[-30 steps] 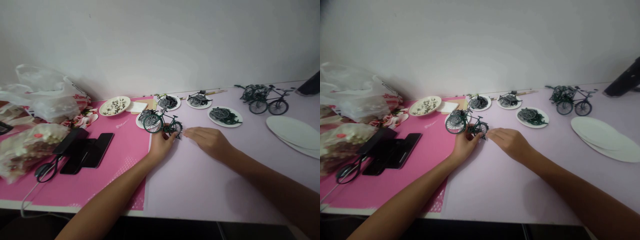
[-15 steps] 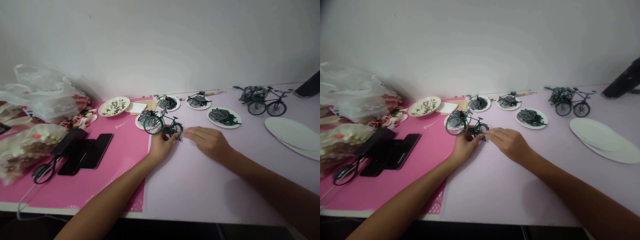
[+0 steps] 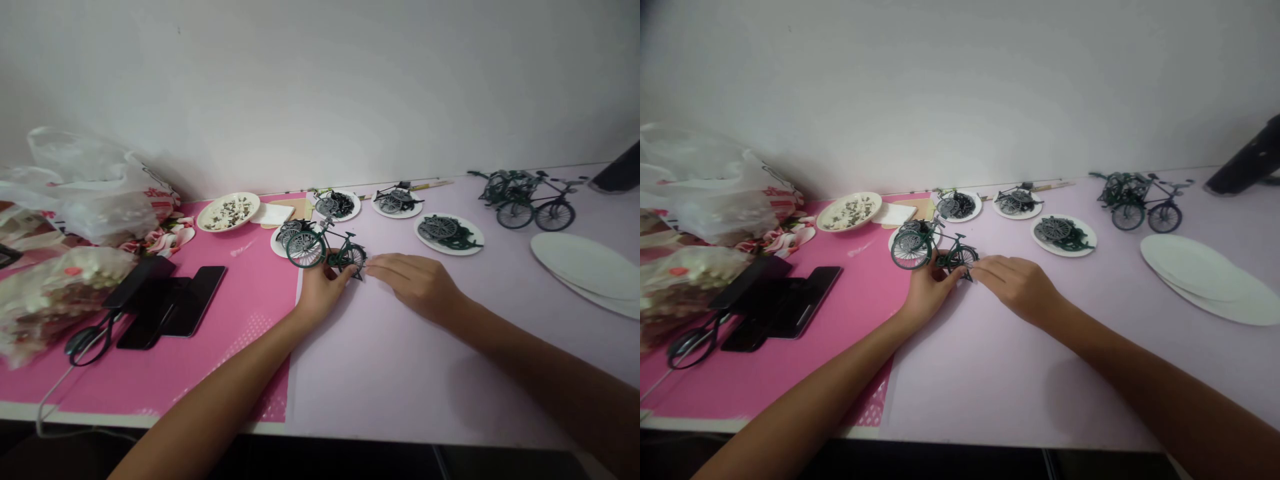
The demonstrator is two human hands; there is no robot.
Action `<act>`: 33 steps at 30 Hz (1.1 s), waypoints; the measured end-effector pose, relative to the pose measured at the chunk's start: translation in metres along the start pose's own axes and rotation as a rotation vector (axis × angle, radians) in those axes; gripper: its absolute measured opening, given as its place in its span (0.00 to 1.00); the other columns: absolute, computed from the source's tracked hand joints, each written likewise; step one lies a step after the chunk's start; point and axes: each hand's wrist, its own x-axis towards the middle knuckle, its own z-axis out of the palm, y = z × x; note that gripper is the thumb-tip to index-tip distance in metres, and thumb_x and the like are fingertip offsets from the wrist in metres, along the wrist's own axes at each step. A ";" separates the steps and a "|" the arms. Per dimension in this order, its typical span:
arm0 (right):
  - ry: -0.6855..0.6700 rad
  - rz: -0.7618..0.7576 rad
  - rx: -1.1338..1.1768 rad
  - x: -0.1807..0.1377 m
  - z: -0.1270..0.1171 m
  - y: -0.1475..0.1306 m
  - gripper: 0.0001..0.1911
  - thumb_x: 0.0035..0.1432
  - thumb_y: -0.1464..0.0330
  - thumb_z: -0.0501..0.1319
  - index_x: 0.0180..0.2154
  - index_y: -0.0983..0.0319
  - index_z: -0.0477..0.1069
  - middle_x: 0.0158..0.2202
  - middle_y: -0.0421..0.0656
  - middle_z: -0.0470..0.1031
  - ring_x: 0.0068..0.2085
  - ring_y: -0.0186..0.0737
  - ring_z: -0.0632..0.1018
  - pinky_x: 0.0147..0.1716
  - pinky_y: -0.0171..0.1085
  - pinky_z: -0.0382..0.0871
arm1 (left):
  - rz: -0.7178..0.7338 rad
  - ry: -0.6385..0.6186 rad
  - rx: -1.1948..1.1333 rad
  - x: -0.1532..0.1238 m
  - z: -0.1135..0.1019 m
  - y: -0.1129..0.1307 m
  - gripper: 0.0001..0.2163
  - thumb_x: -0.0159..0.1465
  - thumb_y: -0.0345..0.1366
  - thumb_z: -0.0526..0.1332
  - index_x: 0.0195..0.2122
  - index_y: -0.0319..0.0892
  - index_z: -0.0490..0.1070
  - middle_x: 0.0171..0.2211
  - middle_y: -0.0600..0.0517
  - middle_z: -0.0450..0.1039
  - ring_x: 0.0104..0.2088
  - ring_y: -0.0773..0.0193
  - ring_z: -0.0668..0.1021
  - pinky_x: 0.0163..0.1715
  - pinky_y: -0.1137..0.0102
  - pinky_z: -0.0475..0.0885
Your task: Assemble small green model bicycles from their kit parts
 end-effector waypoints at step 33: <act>-0.014 0.016 -0.157 0.006 0.000 -0.001 0.11 0.69 0.69 0.65 0.32 0.62 0.75 0.26 0.41 0.78 0.29 0.37 0.77 0.29 0.38 0.66 | 0.050 -0.061 0.054 0.001 0.001 -0.002 0.11 0.65 0.39 0.67 0.46 0.42 0.71 0.34 0.52 0.76 0.25 0.69 0.72 0.28 0.72 0.67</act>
